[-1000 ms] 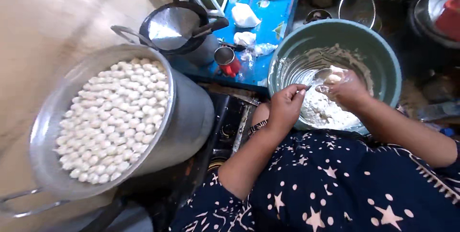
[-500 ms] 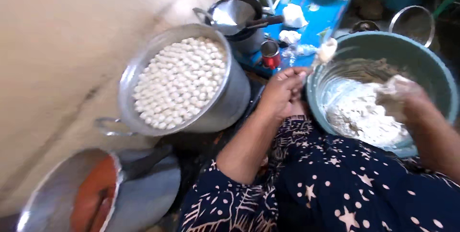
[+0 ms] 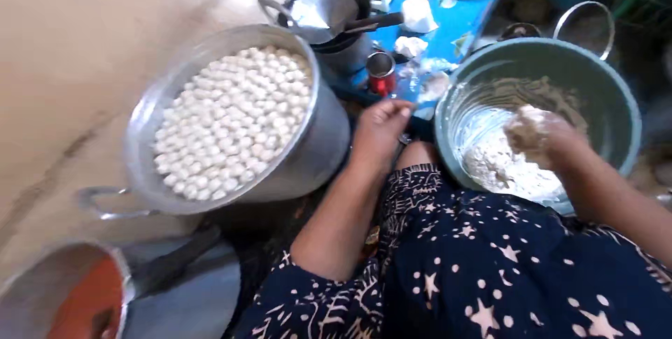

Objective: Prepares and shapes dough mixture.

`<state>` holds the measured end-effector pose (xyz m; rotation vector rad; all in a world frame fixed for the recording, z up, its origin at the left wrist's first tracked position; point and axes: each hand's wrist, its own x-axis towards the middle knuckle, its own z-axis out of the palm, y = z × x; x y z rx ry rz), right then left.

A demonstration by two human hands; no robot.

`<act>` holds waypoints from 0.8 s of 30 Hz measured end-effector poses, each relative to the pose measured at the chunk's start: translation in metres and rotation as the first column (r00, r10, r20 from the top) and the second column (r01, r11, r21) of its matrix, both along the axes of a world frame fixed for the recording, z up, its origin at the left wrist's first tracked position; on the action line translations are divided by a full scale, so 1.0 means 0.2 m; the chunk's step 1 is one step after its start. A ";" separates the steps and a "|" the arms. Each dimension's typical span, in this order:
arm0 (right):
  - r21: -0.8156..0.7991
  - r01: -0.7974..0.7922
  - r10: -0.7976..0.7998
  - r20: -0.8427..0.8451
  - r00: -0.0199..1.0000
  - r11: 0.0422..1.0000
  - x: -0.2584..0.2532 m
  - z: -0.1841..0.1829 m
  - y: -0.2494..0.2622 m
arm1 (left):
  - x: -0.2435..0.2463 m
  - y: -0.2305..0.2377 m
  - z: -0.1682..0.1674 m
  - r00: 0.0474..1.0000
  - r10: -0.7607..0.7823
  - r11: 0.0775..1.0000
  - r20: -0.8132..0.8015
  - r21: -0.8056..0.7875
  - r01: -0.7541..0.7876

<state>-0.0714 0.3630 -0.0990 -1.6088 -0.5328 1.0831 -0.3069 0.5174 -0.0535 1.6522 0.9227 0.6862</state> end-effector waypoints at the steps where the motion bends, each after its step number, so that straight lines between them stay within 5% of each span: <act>1: -0.016 0.004 -0.004 0.056 0.998 1.000 -0.02 0.01 0.01 | 0.09 -0.08 -0.04 0.994 -0.094 0.992 0.050 -0.085 0.098; 5: -0.003 0.021 -0.020 0.212 0.977 1.000 -0.04 0.04 -0.03 | 0.29 -0.23 -0.14 0.962 -0.273 0.959 0.023 -0.078 0.274; 10: 0.053 0.074 -0.084 0.221 0.972 0.996 -0.05 0.07 -0.07 | 0.38 -0.31 -0.17 0.953 -0.300 0.949 -0.045 0.084 0.303; 14: 0.074 0.095 -0.109 0.213 0.971 0.993 -0.05 0.07 -0.08 | 0.40 -0.35 -0.19 0.949 -0.317 0.947 -0.012 0.055 0.317; 19: 0.079 0.059 -0.082 0.321 0.944 0.995 -0.06 0.06 -0.08 | 0.43 -0.41 -0.17 0.942 -0.328 0.924 0.075 -0.179 0.337; 24: 0.014 0.098 -0.098 0.286 0.953 0.995 -0.05 0.08 -0.10 | 0.45 -0.41 -0.11 0.927 -0.294 0.759 0.232 -0.534 0.374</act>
